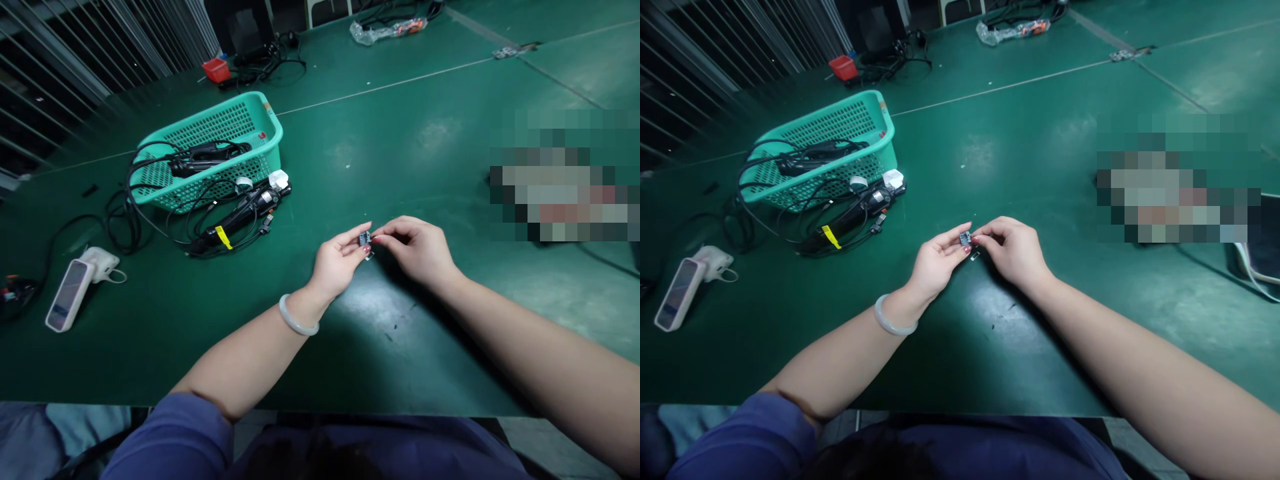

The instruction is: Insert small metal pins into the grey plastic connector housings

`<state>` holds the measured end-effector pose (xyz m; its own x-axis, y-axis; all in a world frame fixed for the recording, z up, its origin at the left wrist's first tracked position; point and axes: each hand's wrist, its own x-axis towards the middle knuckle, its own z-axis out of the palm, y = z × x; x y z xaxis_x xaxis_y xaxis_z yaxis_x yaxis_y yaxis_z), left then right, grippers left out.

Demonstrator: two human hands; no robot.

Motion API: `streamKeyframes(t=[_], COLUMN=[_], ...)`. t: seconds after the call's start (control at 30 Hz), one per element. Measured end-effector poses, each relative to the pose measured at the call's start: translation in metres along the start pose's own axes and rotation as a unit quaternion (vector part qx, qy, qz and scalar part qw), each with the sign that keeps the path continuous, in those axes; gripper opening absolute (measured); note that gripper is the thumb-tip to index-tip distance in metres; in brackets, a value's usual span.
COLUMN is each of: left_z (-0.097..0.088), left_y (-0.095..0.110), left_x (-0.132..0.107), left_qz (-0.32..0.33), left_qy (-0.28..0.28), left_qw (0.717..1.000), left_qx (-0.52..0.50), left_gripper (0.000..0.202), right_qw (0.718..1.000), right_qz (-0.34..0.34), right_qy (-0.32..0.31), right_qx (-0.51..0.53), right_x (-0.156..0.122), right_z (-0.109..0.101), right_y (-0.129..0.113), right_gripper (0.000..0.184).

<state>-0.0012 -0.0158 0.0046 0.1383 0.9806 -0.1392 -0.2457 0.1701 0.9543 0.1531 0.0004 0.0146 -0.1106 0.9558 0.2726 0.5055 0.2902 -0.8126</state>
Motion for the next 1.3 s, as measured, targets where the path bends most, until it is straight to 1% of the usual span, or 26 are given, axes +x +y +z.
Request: streamKeyframes(t=[0.2, 0.43, 0.73, 0.93, 1.13, 1.3], left_z=[0.0004, 0.0020, 0.0046, 0.0038, 0.0020, 0.0026], left_y=[0.0002, -0.0011, 0.0031, 0.0003, 0.0001, 0.0013], left_x=[-0.0006, -0.0006, -0.0032, -0.0032, -0.0013, -0.0017], left_qz=[0.008, 0.017, 0.003, 0.015, 0.029, 0.012], left_qy=[0.005, 0.016, 0.024, 0.017, 0.024, 0.016], left_qw=[1.000, 1.000, 0.999, 0.999, 0.999, 1.000], left_qx=[0.011, 0.014, 0.030, 0.030, 0.026, 0.000], left_gripper=[0.039, 0.039, 0.040, 0.039, 0.032, 0.027], right_qw=[1.000, 0.999, 0.999, 0.999, 0.999, 0.999], right_qz=[-0.017, -0.014, -0.010, -0.006, -0.028, -0.022], right_qy=[0.011, 0.033, 0.038, 0.038, 0.029, 0.024], right_qx=[-0.018, 0.001, -0.009, -0.018, -0.025, -0.013], right_x=[-0.0020, -0.0042, -0.0038, -0.0047, -0.0049, -0.0037], right_z=[0.0011, 0.0030, 0.0021, 0.0038, 0.0050, 0.0034], right_y=[-0.0022, -0.0034, -0.0048, -0.0053, -0.0041, -0.0037], right_gripper=[0.011, 0.013, 0.011, 0.014, 0.014, 0.012])
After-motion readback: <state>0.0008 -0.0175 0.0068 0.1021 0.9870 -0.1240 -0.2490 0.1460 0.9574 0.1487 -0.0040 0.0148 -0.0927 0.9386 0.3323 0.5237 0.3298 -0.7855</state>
